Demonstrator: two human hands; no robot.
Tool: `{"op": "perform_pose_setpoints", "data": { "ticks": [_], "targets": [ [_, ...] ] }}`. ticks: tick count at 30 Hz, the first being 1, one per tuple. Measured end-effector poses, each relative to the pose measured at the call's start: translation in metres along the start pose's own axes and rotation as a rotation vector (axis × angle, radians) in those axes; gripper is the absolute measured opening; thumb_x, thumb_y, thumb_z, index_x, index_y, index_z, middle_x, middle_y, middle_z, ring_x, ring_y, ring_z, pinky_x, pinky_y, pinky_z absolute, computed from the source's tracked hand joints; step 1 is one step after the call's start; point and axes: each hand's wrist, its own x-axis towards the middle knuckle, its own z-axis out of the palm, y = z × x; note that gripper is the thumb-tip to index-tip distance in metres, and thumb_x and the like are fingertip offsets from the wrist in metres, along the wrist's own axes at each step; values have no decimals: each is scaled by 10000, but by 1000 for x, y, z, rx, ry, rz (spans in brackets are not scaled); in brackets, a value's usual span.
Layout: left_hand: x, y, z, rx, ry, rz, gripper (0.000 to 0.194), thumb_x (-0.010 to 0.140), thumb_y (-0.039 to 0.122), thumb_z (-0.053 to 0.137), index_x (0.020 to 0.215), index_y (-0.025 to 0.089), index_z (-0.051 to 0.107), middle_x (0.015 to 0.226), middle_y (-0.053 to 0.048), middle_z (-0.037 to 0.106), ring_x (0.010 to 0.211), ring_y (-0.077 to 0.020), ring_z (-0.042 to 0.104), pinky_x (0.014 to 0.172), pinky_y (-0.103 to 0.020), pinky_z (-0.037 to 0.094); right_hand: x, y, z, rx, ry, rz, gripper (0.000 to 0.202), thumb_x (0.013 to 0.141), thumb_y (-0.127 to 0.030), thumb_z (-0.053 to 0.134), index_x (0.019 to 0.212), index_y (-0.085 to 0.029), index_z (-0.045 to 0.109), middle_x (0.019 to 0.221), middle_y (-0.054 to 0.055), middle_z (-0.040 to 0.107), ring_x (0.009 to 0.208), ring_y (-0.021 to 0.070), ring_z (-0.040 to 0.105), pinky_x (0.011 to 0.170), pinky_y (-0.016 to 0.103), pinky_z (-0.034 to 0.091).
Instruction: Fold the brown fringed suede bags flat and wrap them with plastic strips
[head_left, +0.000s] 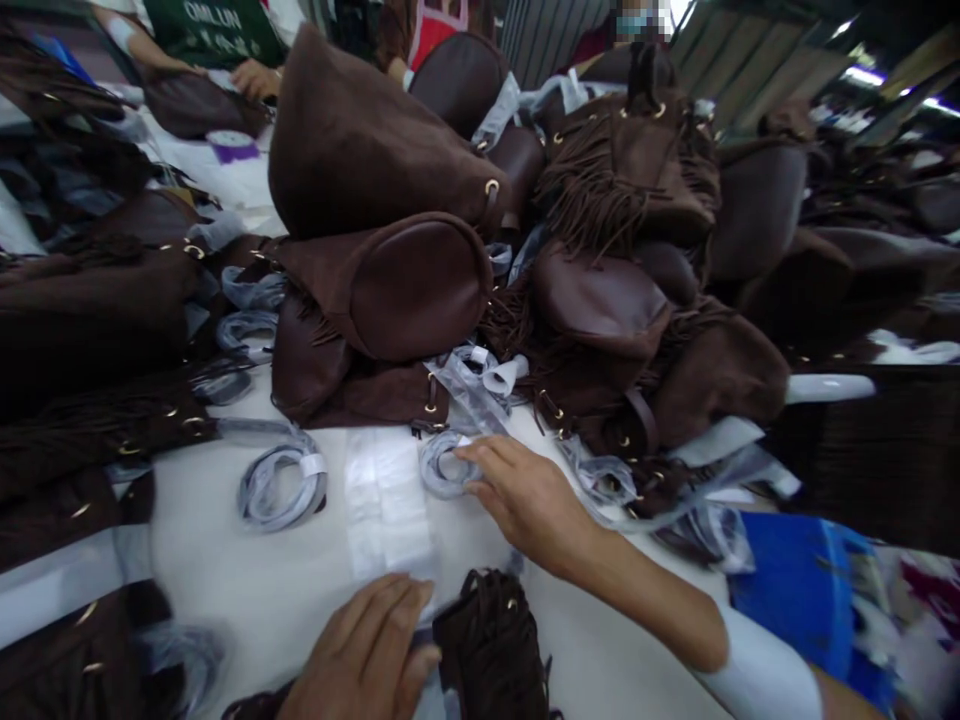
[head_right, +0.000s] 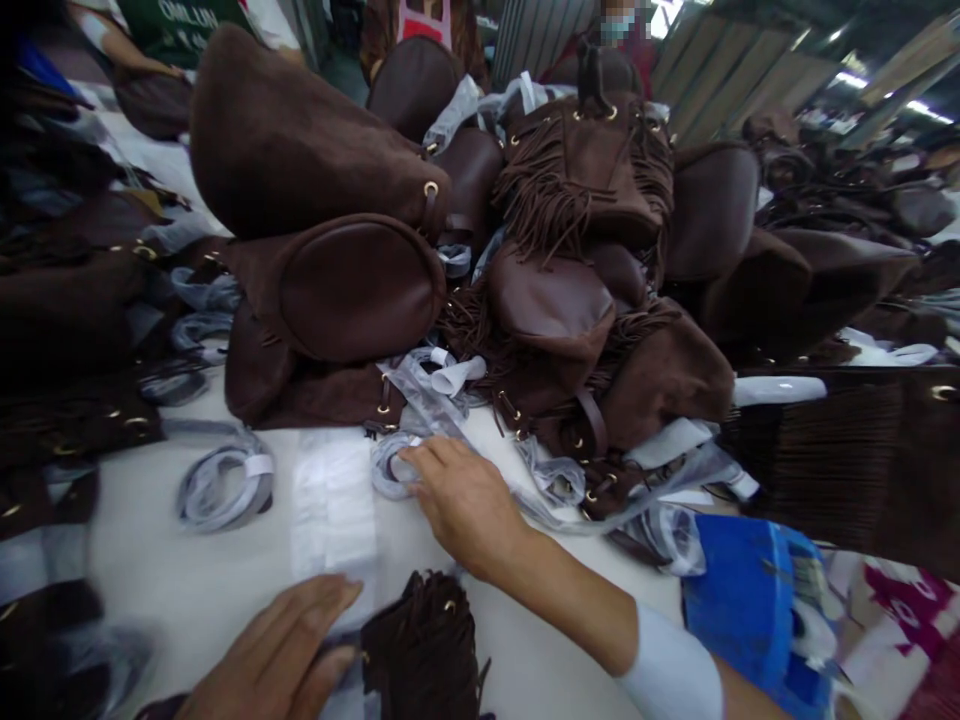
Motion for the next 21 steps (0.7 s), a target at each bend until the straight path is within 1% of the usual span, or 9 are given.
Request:
{"op": "perform_pose_setpoints", "data": {
  "ticks": [3,5,8,10,12,15,17,19,21],
  "targets": [
    [16,20,23,1,-10,10,371,1012,366,292,1131,190,596,998,-45,724,923,-202,684,749,-338,564,28,-4,9,-248,23,-101,319,954,-194,529,1272,-172,533,1139,103,594,1065,247,532,896,387,483],
    [16,21,32,-22,-77,34,299,987,357,380,1084,202,616,952,-39,716,900,-213,678,727,-347,563,39,-4,12,-380,17,-141,292,947,-159,513,1237,-168,548,1080,99,589,994,254,536,816,390,495],
    [21,17,29,-72,-241,60,212,896,386,573,1025,236,649,945,-30,695,890,-214,666,719,-335,563,44,1,12,-467,9,-143,246,948,-147,489,1183,-169,556,1027,85,570,923,253,532,733,378,492],
    [31,21,21,-87,-305,-7,219,892,426,564,943,245,675,900,-44,682,844,-232,660,678,-363,557,43,4,11,-483,-5,-139,223,950,-141,477,1158,-168,553,1009,78,559,904,248,530,716,370,489],
    [45,30,15,-83,-342,-84,306,890,492,533,867,233,694,847,-70,673,795,-264,648,647,-408,543,43,7,11,-490,-22,-141,186,948,-132,470,1110,-163,556,1000,75,554,899,244,529,712,362,488],
    [62,45,15,-70,-352,-160,337,865,503,550,826,207,707,827,-94,679,775,-289,635,658,-455,524,46,10,14,-488,-28,-135,120,952,-143,464,1020,-159,561,987,77,553,889,240,532,704,350,486],
    [67,48,20,-97,-336,-167,233,890,371,532,857,217,704,841,-72,688,795,-271,639,682,-441,521,47,12,15,-471,-23,-134,107,954,-153,466,1001,-159,562,985,77,556,884,232,537,708,340,484],
    [65,50,26,-133,-277,-127,214,899,218,483,934,232,694,872,-42,698,830,-240,648,710,-409,526,48,14,15,-440,-21,-138,107,945,-150,478,1004,-155,567,988,76,562,889,224,542,727,330,482],
    [58,55,30,-137,-160,-2,261,892,151,469,1033,234,673,948,-31,715,900,-224,661,752,-380,538,47,16,14,-393,-21,-142,122,929,-150,498,1024,-155,575,1003,77,570,920,221,546,762,326,478]
  ]
}}
